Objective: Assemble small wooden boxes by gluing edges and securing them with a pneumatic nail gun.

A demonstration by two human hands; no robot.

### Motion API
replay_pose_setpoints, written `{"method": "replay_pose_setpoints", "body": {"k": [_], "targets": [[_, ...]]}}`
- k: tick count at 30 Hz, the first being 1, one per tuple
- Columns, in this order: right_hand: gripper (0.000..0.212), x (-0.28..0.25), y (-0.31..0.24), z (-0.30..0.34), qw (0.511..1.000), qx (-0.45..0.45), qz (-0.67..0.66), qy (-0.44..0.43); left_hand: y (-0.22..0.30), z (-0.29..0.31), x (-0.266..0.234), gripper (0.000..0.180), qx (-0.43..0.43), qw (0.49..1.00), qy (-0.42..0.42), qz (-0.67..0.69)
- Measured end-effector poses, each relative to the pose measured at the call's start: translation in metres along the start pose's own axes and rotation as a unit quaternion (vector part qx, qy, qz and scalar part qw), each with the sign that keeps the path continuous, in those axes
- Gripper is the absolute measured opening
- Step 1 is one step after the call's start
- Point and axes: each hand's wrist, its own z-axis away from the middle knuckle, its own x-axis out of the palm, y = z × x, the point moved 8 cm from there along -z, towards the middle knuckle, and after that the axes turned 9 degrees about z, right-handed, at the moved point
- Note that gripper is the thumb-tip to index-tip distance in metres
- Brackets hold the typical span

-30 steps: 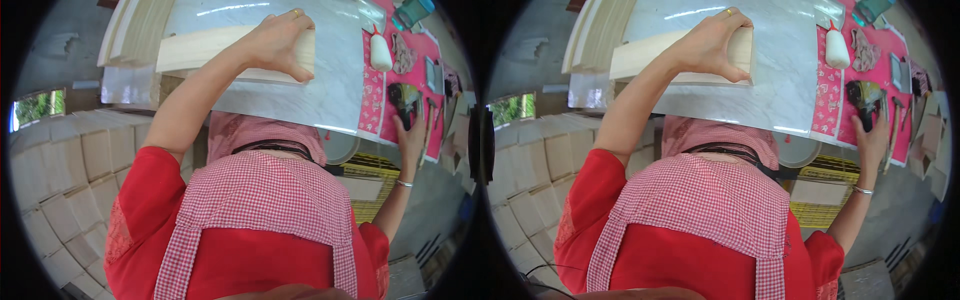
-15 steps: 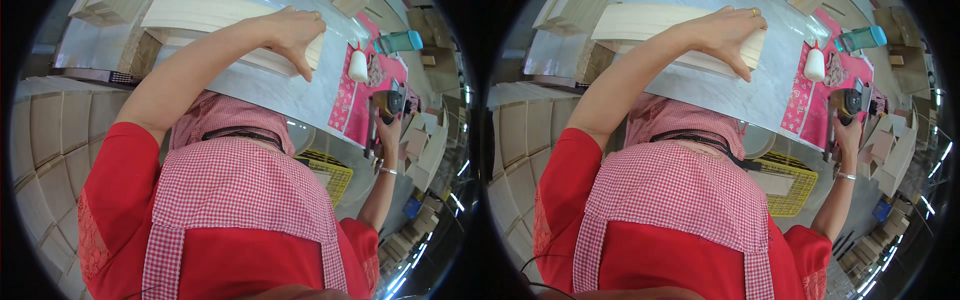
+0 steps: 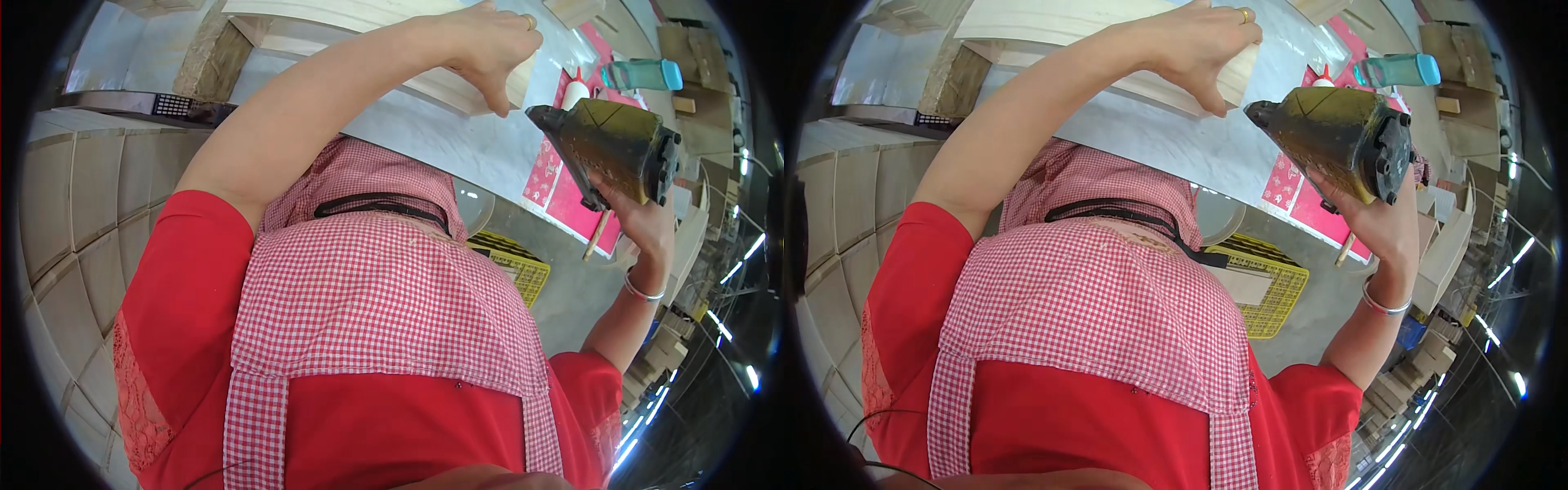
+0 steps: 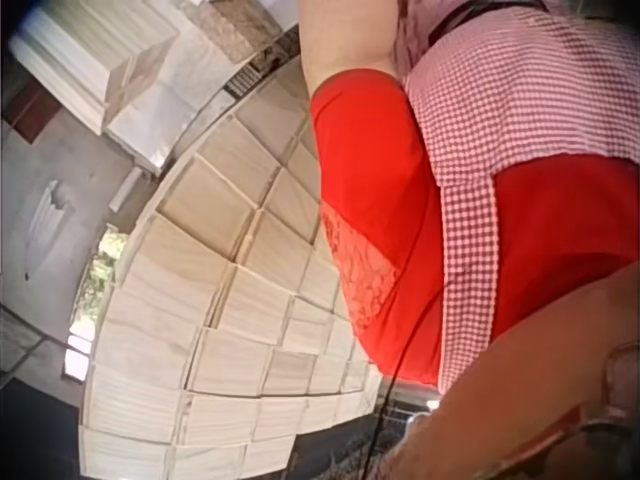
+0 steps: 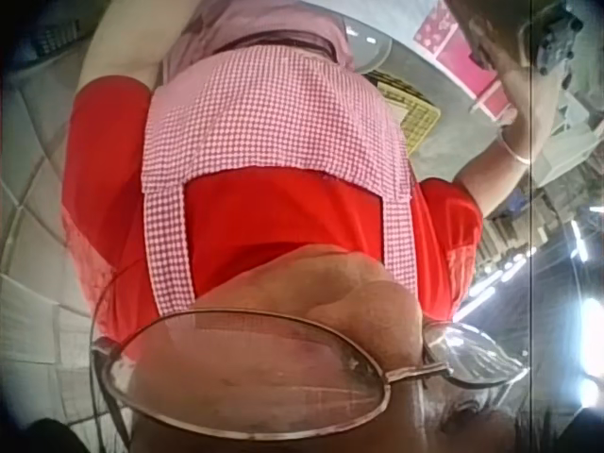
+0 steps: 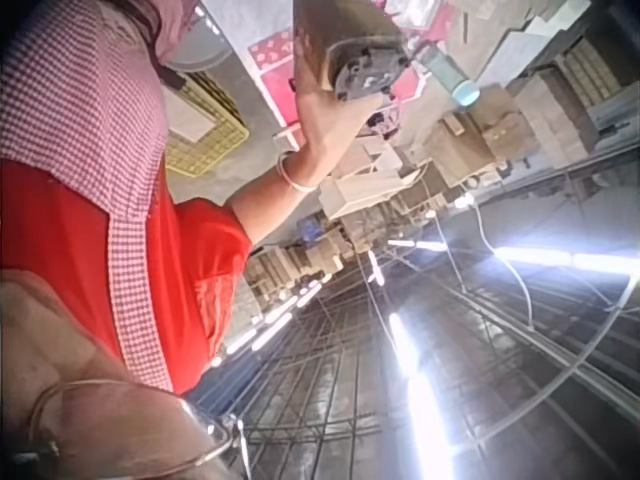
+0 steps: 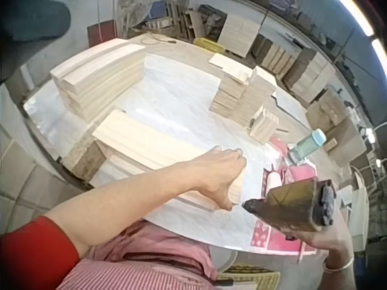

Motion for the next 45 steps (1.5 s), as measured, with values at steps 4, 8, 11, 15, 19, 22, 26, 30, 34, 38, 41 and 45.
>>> {"method": "replay_pose_setpoints", "body": {"k": [4,8,11,15,19,22,26,30,34,38,41,45], "targets": [[0.037,0.003,-0.004,-0.005,1.0,0.003,-0.002,-0.02,-0.002,0.001,0.001,0.071,0.0,1.0,0.01,0.007],[0.037,0.004,-0.004,-0.01,1.0,-0.006,0.001,-0.028,0.0,0.001,0.0,0.071,-0.003,1.0,0.011,0.008],[0.038,0.005,-0.003,-0.011,0.999,-0.014,0.009,-0.038,0.001,0.002,0.0,0.071,-0.007,1.0,0.007,0.009],[0.037,0.006,-0.004,-0.013,0.999,-0.002,0.015,-0.045,-0.004,0.0,0.006,0.07,-0.004,1.0,0.012,0.012],[0.038,0.004,-0.009,-0.018,0.997,-0.009,0.05,-0.06,-0.005,-0.002,0.006,0.069,-0.001,1.0,0.018,0.008],[0.038,0.001,-0.011,-0.021,0.996,-0.016,0.068,-0.051,-0.005,-0.001,0.004,0.067,-0.016,1.0,0.008,0.0],[0.037,-0.002,-0.006,-0.024,0.997,-0.049,0.024,-0.051,-0.004,0.005,0.002,0.066,-0.048,0.998,0.016,-0.033],[0.039,-0.012,-0.001,-0.041,0.999,-0.01,0.045,0.004,-0.011,0.011,0.003,0.065,-0.095,0.994,0.026,-0.04],[0.038,-0.015,0.004,-0.056,0.999,0.028,0.03,0.022,-0.02,0.009,0.018,0.079,-0.071,0.99,0.084,-0.089],[0.034,-0.019,0.002,-0.065,0.999,-0.016,0.035,0.028,-0.021,0.009,0.019,0.076,-0.068,0.991,0.084,-0.084],[0.034,-0.018,0.002,-0.071,0.999,-0.01,0.036,0.015,-0.023,0.008,0.02,0.076,-0.072,0.991,0.074,-0.08],[0.034,-0.015,0.007,-0.078,1.0,-0.003,0.027,-0.004,-0.024,0.007,0.02,0.076,-0.076,0.992,0.062,-0.074]]}}
